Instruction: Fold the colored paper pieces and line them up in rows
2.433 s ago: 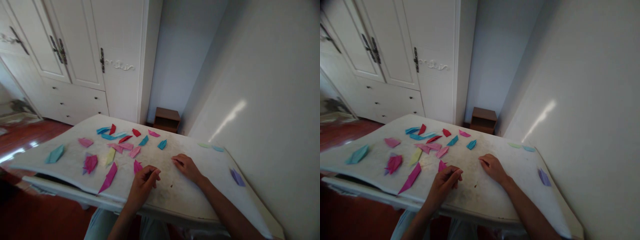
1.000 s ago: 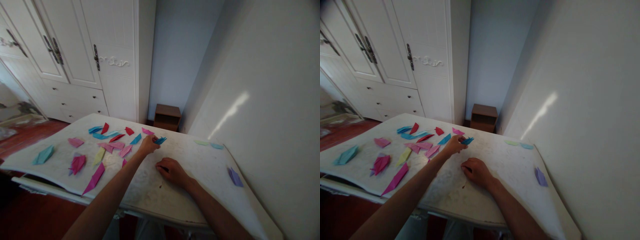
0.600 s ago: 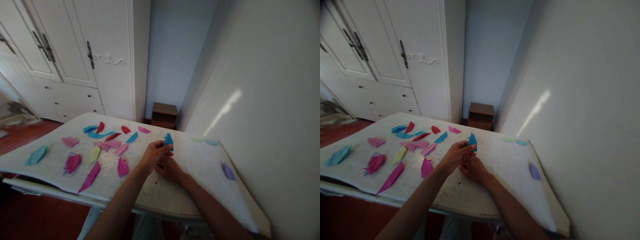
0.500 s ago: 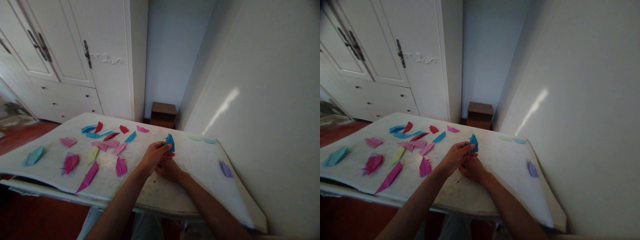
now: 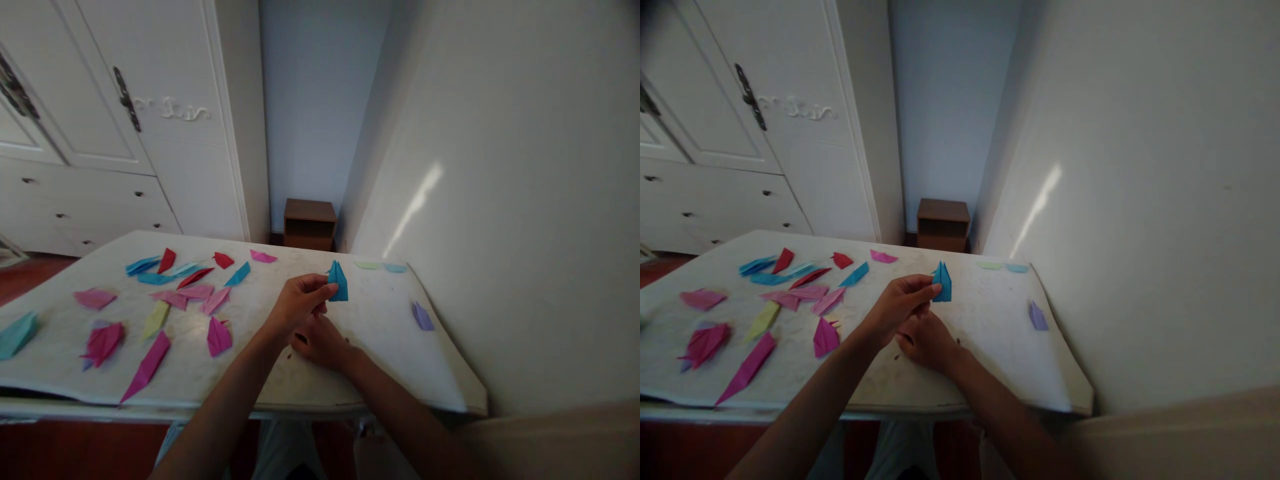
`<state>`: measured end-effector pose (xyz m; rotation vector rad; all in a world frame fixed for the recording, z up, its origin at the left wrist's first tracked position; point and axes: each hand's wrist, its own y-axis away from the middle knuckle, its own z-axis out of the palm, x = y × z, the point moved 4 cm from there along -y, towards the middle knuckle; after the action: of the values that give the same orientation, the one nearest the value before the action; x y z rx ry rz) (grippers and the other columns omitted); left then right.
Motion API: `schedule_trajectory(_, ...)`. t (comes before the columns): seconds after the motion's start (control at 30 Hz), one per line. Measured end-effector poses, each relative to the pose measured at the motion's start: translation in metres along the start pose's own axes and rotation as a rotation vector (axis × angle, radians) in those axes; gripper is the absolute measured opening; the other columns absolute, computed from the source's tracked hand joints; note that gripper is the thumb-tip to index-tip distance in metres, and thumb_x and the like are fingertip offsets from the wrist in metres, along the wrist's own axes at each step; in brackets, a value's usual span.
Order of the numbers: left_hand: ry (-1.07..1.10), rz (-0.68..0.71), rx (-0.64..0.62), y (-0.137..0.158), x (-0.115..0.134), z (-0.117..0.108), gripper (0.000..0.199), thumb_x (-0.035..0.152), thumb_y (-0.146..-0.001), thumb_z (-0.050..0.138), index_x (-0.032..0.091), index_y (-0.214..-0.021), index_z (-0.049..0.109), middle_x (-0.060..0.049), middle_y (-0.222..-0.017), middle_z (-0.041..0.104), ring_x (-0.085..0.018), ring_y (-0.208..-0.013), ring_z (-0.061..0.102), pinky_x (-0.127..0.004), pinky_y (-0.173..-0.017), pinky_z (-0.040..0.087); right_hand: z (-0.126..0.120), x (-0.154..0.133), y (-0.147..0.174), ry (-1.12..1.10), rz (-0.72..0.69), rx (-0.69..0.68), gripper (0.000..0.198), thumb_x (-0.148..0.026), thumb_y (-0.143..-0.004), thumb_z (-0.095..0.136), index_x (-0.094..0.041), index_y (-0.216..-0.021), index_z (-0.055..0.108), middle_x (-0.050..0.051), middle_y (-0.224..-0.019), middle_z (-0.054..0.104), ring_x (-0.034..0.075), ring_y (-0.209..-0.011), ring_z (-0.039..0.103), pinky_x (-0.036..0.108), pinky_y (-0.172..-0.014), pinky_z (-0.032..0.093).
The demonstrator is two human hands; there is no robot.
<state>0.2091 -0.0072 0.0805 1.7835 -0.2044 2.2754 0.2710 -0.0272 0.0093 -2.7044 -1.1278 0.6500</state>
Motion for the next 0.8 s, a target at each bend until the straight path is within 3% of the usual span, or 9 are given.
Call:
schedule_trajectory(0.07,-0.068,-0.024,-0.033,-0.007,0.0,0.007,0.045,0.043,-0.055,0.084,0.014,-0.083,0.064,0.004,-0.051,0.058,-0.007,-0.041,0.049,-0.017,-0.038,0.035,-0.004,-0.008,0.013,-0.028,-0.011,-0.005,0.013,-0.02,-0.086,0.058,-0.014,-0.082,0.068,0.007,-0.084,0.068,0.019,-0.081,0.059,0.031,-0.077,0.042)
schedule_trajectory(0.23,-0.257,-0.159,-0.191,-0.03,-0.018,0.041,0.04,0.036,-0.055,0.085,0.014,-0.077,0.06,0.0,-0.054,0.063,-0.012,-0.042,0.058,-0.018,-0.036,0.038,-0.02,-0.018,0.057,-0.147,0.064,0.027,0.017,-0.021,-0.089,0.056,-0.018,-0.098,0.07,0.005,-0.086,0.069,0.018,-0.084,0.06,0.029,-0.081,0.043)
schedule_trajectory(0.43,-0.372,-0.321,-0.277,-0.057,-0.062,0.083,0.027,0.035,-0.065,0.078,0.014,-0.065,0.062,-0.004,-0.066,0.069,-0.011,-0.044,0.061,-0.018,-0.039,0.04,-0.035,0.0,0.101,-0.484,0.36,0.346,0.019,-0.023,-0.091,0.053,-0.019,-0.097,0.072,0.004,-0.091,0.072,0.015,-0.084,0.065,0.027,-0.079,0.049)
schedule_trajectory(0.57,-0.438,-0.297,-0.217,-0.071,-0.08,0.099,0.025,0.032,-0.065,0.077,0.013,-0.059,0.06,-0.002,-0.058,0.065,-0.006,-0.036,0.047,-0.016,-0.035,0.03,-0.033,0.002,0.108,-0.368,0.434,0.494,0.02,-0.021,-0.089,0.052,-0.019,-0.092,0.072,0.006,-0.084,0.072,0.017,-0.078,0.065,0.029,-0.076,0.049)
schedule_trajectory(0.8,-0.507,-0.35,-0.217,-0.088,-0.104,0.119,0.027,0.031,-0.069,0.074,0.013,-0.055,0.059,-0.005,-0.06,0.068,-0.007,-0.035,0.046,-0.017,-0.033,0.028,-0.022,-0.001,0.103,-0.137,0.422,0.44,0.018,-0.016,-0.087,0.051,-0.018,-0.082,0.068,0.006,-0.076,0.069,0.019,-0.072,0.061,0.03,-0.07,0.044)
